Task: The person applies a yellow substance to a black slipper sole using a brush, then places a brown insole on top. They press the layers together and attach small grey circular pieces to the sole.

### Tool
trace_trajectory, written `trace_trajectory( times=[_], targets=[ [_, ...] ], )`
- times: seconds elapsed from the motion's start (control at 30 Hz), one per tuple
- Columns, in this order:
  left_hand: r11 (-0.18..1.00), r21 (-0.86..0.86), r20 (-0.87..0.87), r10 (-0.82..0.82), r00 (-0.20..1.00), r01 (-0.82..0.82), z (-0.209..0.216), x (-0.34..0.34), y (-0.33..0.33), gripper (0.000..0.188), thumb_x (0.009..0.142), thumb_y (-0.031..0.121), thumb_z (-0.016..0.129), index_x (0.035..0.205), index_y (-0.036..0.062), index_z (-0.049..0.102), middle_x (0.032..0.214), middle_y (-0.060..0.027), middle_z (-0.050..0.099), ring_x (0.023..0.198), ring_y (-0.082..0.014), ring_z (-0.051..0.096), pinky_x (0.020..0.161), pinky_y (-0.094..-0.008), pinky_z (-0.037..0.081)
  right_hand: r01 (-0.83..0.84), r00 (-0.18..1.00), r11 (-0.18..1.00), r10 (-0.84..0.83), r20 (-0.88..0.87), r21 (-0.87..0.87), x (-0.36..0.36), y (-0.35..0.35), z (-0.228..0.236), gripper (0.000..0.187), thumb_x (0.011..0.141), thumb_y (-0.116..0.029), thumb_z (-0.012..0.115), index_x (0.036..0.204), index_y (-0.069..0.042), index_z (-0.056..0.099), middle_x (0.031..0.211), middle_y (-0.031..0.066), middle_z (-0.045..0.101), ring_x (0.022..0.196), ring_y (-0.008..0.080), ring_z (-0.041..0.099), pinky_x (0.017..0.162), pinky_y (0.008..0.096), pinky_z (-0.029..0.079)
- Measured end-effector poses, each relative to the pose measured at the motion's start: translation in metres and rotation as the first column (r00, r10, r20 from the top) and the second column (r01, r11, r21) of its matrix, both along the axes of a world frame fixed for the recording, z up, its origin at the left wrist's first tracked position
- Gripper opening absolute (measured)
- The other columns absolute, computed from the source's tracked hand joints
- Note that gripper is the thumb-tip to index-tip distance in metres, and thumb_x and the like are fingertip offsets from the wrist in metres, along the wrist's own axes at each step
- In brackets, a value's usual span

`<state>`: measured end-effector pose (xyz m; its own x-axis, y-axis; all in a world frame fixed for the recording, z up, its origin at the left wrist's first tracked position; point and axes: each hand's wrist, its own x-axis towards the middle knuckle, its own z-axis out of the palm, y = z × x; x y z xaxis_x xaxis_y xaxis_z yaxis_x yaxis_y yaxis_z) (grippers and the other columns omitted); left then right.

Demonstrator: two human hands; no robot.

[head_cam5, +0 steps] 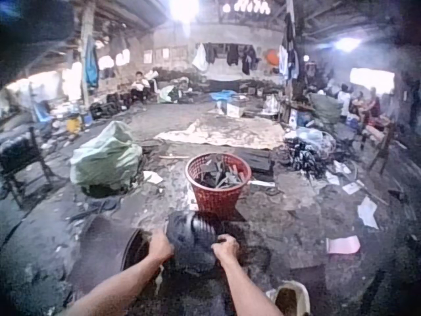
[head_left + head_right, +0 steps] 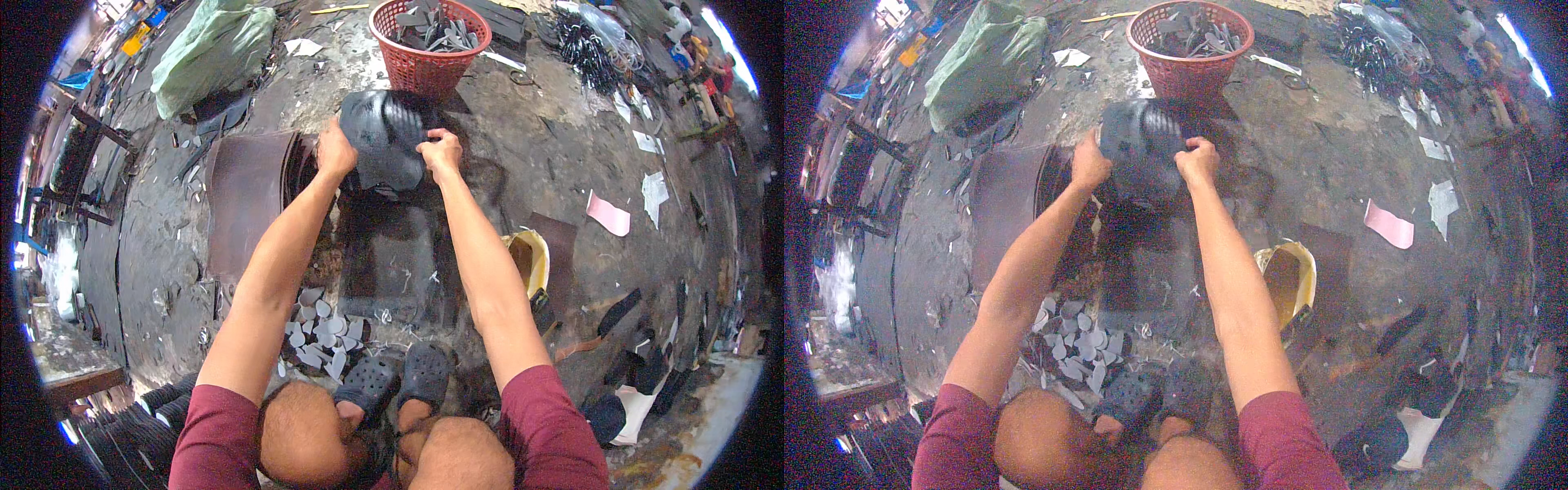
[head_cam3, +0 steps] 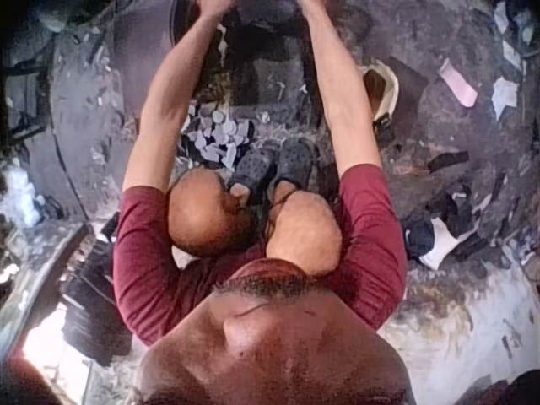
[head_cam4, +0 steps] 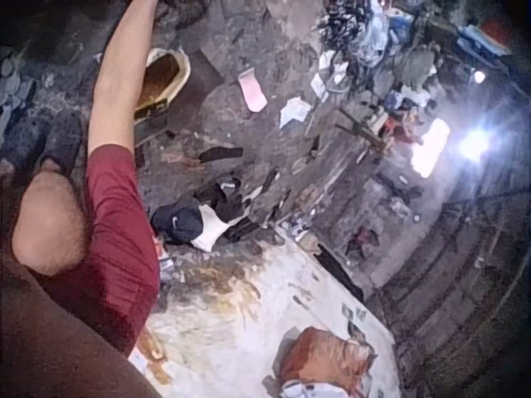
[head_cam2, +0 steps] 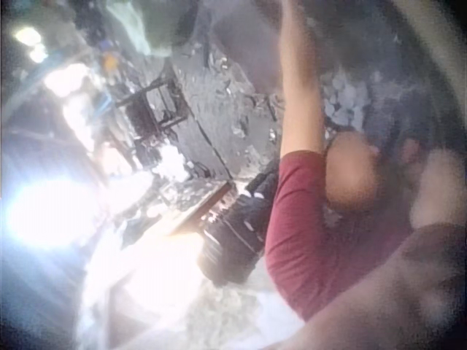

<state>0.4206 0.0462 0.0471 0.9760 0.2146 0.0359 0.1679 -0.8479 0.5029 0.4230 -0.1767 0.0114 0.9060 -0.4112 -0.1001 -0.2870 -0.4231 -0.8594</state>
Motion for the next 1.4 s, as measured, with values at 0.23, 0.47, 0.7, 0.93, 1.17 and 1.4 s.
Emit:
trace_trajectory(
  times=[0.23,0.47,0.7,0.93,1.17,1.4],
  targets=[
    [0.976,0.015,0.331,-0.210,0.920,0.217,0.002,-0.048,-0.020,0.054,0.079,0.002,0.067,0.132,0.0014,0.057,0.126,-0.0225,0.057,0.117,-0.0417,0.055,0.103,-0.0458,0.047,-0.082,0.997,0.987,0.079,-0.026,-0.139,-0.017,0.001,-0.014,0.048,0.074,-0.021,0.085,0.118,-0.006,0.074,0.100,0.0117,0.077,0.078,0.0219,0.074,0.072,0.0361,0.060],
    [0.847,-0.250,0.356,-0.371,0.858,0.470,0.083,-0.155,-0.033,0.035,0.083,0.011,0.073,0.117,0.0061,0.069,0.118,-0.0152,0.068,0.113,-0.0335,0.064,0.099,-0.0414,0.050,-0.092,0.992,0.920,0.050,-0.119,-0.381,-0.041,0.008,0.030,0.045,0.089,-0.031,0.063,0.125,-0.005,0.068,0.120,0.0203,0.069,0.112,0.0366,0.066,0.097,0.0460,0.051],
    [0.985,0.045,0.538,-0.163,0.827,0.165,0.120,-0.198,0.128,0.044,0.081,0.017,0.078,0.122,0.0072,0.067,0.125,-0.0136,0.067,0.118,-0.0330,0.061,0.102,-0.0430,0.048,-0.258,0.947,0.964,0.264,0.181,-0.058,-0.111,0.060,0.065,0.042,0.087,-0.029,0.070,0.122,-0.005,0.070,0.099,0.0178,0.075,0.094,0.0326,0.073,0.087,0.0423,0.055],
    [0.959,-0.160,-0.039,0.231,0.972,-0.234,0.066,-0.170,0.260,0.106,0.076,0.055,0.082,0.152,-0.0027,0.037,0.143,-0.0287,0.053,0.128,-0.0349,0.057,0.108,-0.0431,0.043,-0.492,0.760,0.637,0.647,-0.063,0.594,-0.192,0.171,0.075,0.094,0.085,-0.053,0.076,0.148,0.007,0.041,0.133,0.0232,0.061,0.105,0.0256,0.068,0.067,0.0346,0.060],
    [0.851,-0.466,-0.257,0.133,0.957,-0.244,0.065,-0.167,0.273,0.126,0.070,0.055,0.088,0.155,-0.0100,0.021,0.141,-0.0292,0.052,0.124,-0.0323,0.059,0.105,-0.0406,0.046,-0.341,0.783,0.641,0.599,-0.170,0.688,-0.198,0.210,0.064,0.120,0.071,-0.061,0.080,0.155,0.006,0.026,0.150,0.0241,0.045,0.136,0.0337,0.046,0.106,0.0502,0.042],
    [0.776,-0.544,-0.452,0.049,0.891,-0.319,0.075,-0.161,0.279,0.105,0.073,0.050,0.087,0.143,-0.0119,0.041,0.132,-0.0261,0.058,0.117,-0.0317,0.063,0.099,-0.0430,0.050,-0.273,0.772,0.522,0.620,-0.140,0.808,-0.198,0.219,0.079,0.126,0.066,-0.058,0.083,0.153,0.012,0.024,0.147,0.0268,0.046,0.139,0.0352,0.044,0.116,0.0425,0.033]
  ],
)
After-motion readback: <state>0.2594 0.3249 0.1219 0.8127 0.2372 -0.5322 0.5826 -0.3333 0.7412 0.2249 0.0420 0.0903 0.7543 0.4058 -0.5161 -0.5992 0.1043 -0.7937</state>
